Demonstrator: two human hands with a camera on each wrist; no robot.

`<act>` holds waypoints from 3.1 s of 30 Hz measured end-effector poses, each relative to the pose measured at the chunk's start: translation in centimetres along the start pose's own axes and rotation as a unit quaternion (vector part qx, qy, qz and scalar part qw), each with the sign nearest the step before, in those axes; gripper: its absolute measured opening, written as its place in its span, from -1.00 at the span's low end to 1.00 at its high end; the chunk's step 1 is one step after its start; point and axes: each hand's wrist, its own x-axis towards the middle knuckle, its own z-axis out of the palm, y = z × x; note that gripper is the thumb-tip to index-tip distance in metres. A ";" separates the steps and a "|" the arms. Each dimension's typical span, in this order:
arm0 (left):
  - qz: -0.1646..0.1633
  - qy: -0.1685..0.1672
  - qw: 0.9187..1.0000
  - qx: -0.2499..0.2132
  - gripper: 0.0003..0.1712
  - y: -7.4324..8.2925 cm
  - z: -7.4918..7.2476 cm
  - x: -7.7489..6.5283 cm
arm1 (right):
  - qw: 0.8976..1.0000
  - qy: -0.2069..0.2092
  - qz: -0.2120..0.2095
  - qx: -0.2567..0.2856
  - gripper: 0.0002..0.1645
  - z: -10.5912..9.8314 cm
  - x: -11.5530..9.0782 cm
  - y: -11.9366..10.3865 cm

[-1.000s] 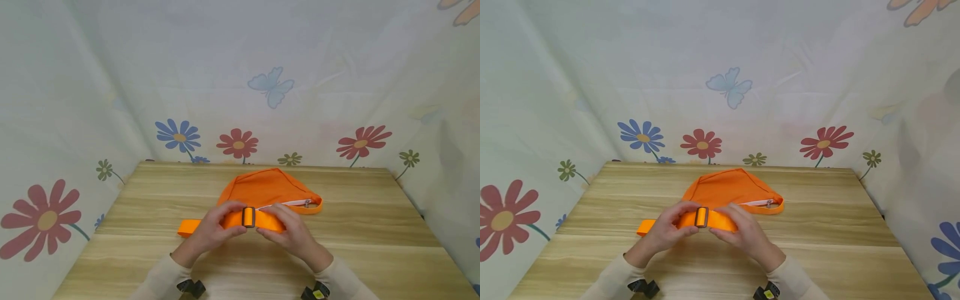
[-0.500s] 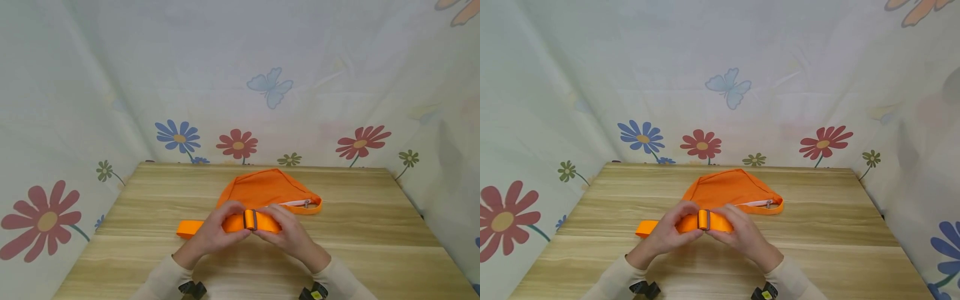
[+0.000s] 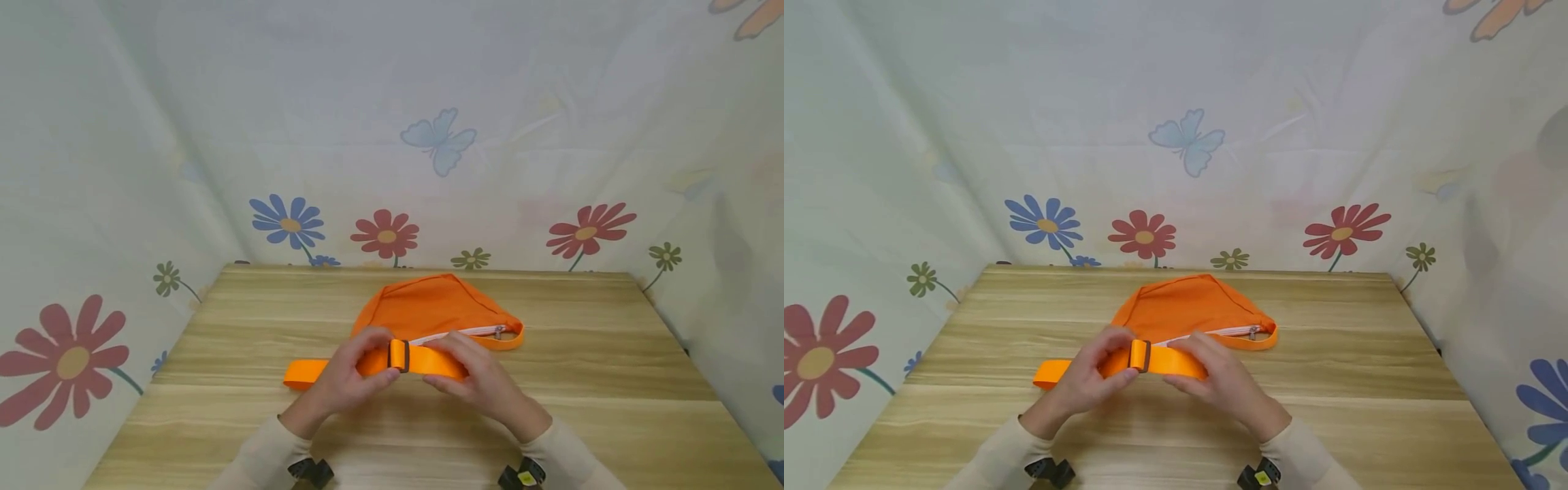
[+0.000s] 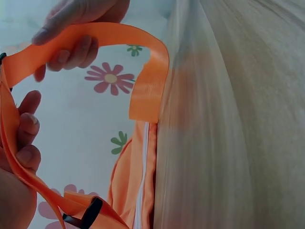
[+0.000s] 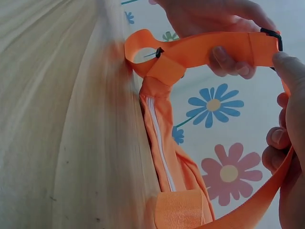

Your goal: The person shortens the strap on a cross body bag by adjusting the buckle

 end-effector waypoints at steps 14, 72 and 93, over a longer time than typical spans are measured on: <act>0.001 -0.029 1.000 -0.010 -0.48 0.3 0.2 0.2 | 0.999 0.028 -0.029 0.031 -0.50 1.3 0.4 -0.4; 0.033 -0.002 0.997 -0.076 -0.50 -0.4 -0.5 -0.4 | 0.997 -0.015 -0.003 -0.073 -0.32 -0.5 0.9 -0.9; 0.087 -0.022 0.991 -0.100 -0.44 -0.8 0.1 0.0 | 0.998 -0.016 -0.029 -0.059 -0.39 0.0 1.6 -1.3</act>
